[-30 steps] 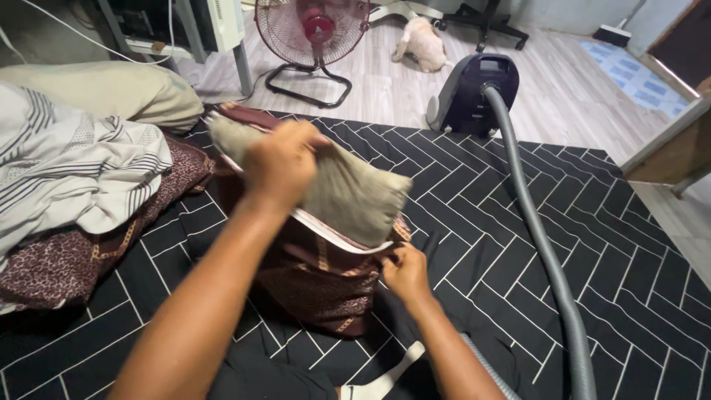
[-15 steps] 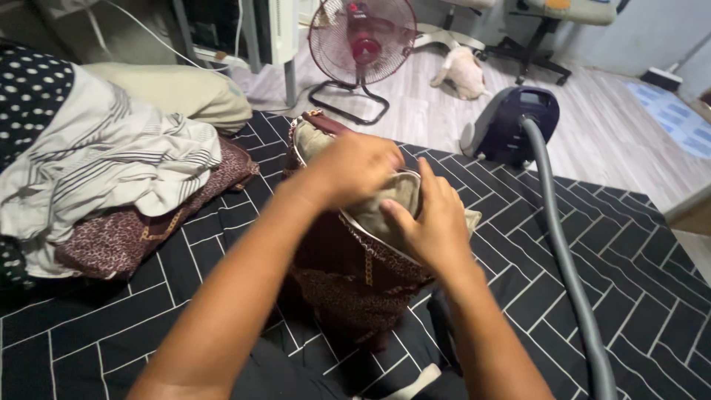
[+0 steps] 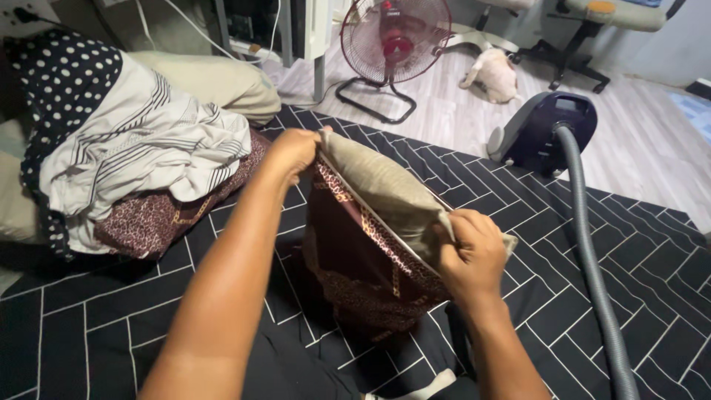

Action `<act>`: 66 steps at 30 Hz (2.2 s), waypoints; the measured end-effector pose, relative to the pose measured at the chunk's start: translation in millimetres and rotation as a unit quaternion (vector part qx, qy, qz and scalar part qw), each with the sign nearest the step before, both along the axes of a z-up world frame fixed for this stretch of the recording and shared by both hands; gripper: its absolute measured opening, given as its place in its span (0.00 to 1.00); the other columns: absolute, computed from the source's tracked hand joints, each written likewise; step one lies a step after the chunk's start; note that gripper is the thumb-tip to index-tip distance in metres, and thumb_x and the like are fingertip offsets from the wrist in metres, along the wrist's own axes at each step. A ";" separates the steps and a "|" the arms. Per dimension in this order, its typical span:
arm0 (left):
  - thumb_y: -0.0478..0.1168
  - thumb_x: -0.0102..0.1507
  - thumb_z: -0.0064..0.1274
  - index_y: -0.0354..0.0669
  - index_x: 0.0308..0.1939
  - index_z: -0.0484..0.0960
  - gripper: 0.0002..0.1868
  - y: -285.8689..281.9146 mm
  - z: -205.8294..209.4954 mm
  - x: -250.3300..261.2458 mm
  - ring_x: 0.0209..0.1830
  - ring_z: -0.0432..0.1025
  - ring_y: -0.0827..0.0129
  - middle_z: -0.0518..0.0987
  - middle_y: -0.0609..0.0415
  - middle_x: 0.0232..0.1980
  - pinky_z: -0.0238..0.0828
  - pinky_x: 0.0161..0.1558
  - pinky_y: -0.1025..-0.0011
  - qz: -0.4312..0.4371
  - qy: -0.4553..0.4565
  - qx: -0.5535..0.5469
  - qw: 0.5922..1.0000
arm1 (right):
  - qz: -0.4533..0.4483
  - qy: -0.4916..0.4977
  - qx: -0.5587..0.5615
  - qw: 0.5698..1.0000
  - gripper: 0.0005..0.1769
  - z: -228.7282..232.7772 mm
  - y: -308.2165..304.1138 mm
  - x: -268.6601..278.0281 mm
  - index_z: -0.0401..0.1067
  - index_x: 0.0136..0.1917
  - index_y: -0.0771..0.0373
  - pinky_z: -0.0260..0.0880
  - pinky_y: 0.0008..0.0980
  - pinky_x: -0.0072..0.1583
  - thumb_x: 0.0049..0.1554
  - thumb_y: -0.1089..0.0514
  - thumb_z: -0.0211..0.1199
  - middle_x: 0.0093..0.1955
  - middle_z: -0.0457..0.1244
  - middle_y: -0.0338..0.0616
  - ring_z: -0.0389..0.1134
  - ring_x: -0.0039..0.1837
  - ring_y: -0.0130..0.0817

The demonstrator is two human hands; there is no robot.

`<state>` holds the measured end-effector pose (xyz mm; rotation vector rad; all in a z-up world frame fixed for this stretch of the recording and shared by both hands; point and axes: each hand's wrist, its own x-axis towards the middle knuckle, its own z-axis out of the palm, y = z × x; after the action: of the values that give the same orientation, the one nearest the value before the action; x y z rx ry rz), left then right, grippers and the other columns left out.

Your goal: The person uses a vacuum cleaner hose to clean a patterned pillow on a bed. They remove the pillowcase, vacuum the pillow insert, and then place the pillowcase aside.

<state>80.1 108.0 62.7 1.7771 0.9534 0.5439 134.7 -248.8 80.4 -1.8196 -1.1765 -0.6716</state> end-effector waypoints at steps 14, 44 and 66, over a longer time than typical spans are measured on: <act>0.42 0.64 0.52 0.44 0.42 0.88 0.11 -35.2 -222.8 -27.8 0.48 0.78 0.43 0.84 0.41 0.46 0.75 0.45 0.56 0.007 0.219 0.232 0.948 | -0.067 0.040 0.002 0.997 0.07 -20.9 5.1 17.9 0.75 0.47 0.63 0.69 0.42 0.47 0.56 0.66 0.58 0.42 0.68 0.52 0.71 0.44 0.49; 0.33 0.68 0.56 0.41 0.30 0.74 0.11 -124.3 85.7 1.6 0.36 0.72 0.51 0.76 0.46 0.34 0.66 0.42 0.54 -0.018 -0.184 0.638 0.747 | -0.121 0.175 0.154 0.965 0.06 -162.0 2.2 47.6 0.73 0.42 0.69 0.68 0.31 0.45 0.53 0.73 0.67 0.41 0.66 0.50 0.69 0.42 0.38; 0.53 0.78 0.42 0.30 0.34 0.84 0.31 56.2 -86.5 -20.9 0.31 0.74 0.36 0.79 0.31 0.32 0.66 0.36 0.45 0.241 0.022 0.371 0.896 | -0.340 0.477 0.245 0.773 0.27 -222.4 -107.0 217.3 0.70 0.40 0.72 0.69 0.45 0.40 0.65 0.44 0.58 0.37 0.66 0.48 0.67 0.37 0.35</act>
<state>59.2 164.2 -23.8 2.2154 1.3447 1.3296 352.0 -355.8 -142.0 -1.7019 0.3455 -0.2733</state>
